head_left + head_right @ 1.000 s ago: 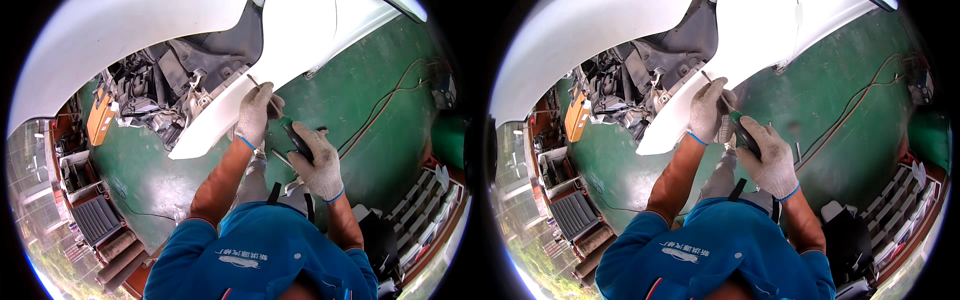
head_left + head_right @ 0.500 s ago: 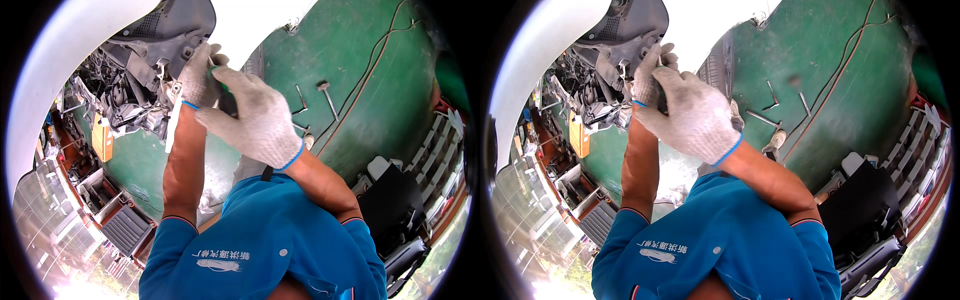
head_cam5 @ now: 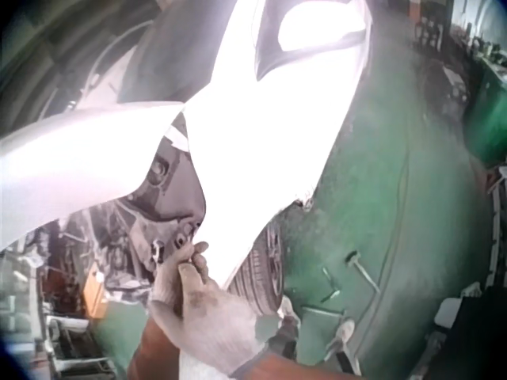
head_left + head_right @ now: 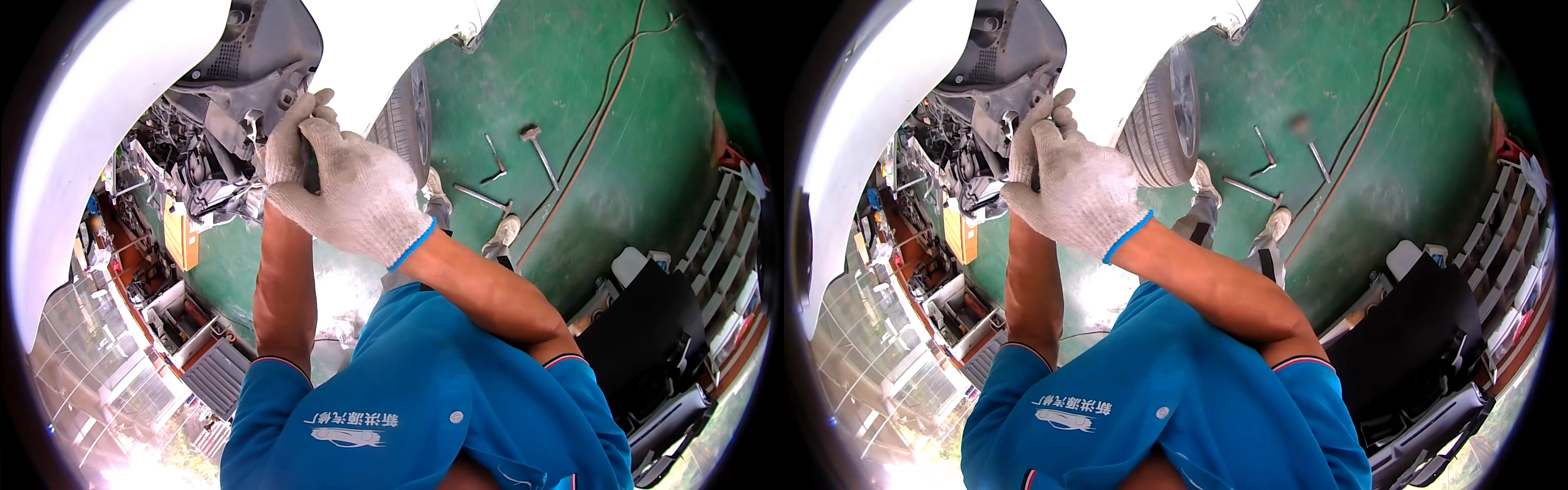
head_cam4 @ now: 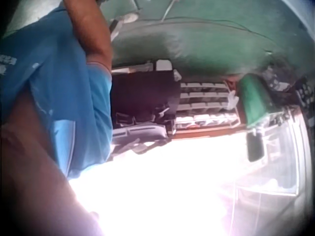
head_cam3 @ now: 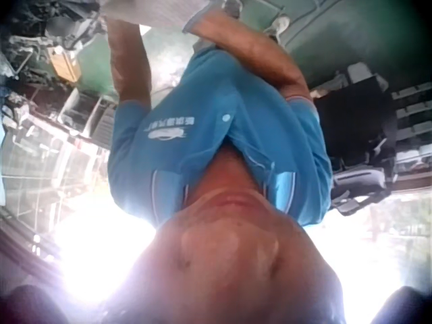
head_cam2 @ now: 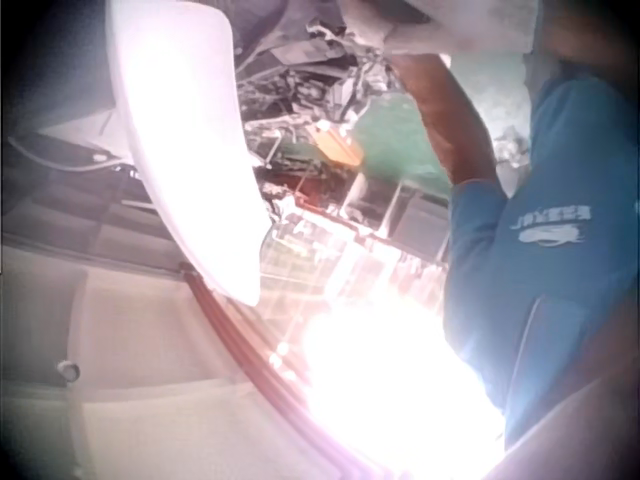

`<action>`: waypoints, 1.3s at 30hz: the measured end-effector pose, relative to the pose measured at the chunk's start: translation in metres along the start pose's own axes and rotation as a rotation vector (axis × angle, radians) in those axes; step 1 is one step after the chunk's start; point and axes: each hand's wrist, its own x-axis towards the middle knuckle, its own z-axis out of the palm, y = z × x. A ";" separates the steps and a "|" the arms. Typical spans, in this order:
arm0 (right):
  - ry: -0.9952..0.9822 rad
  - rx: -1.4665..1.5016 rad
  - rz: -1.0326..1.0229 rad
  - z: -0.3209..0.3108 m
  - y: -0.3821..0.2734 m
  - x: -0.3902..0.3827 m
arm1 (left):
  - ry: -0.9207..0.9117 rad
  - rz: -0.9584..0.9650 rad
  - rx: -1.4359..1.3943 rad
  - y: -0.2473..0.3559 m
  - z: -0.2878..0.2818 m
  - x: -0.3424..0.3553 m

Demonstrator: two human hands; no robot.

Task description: The person uses a hammer and a screwdriver to adjust and secure the front bumper of a white car. They repeatedly tap the bumper and use the screwdriver to pry or align the plastic panel with the car's frame.

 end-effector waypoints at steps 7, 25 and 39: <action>-0.154 0.284 0.264 -0.006 -0.011 0.004 | -0.248 0.151 0.098 -0.009 -0.025 0.003; -0.067 0.514 0.316 0.030 0.006 -0.020 | 0.066 -0.312 0.205 -0.006 -0.028 0.041; 0.351 -0.070 -0.211 0.031 0.001 -0.011 | -0.253 -0.059 -0.236 -0.027 -0.044 0.006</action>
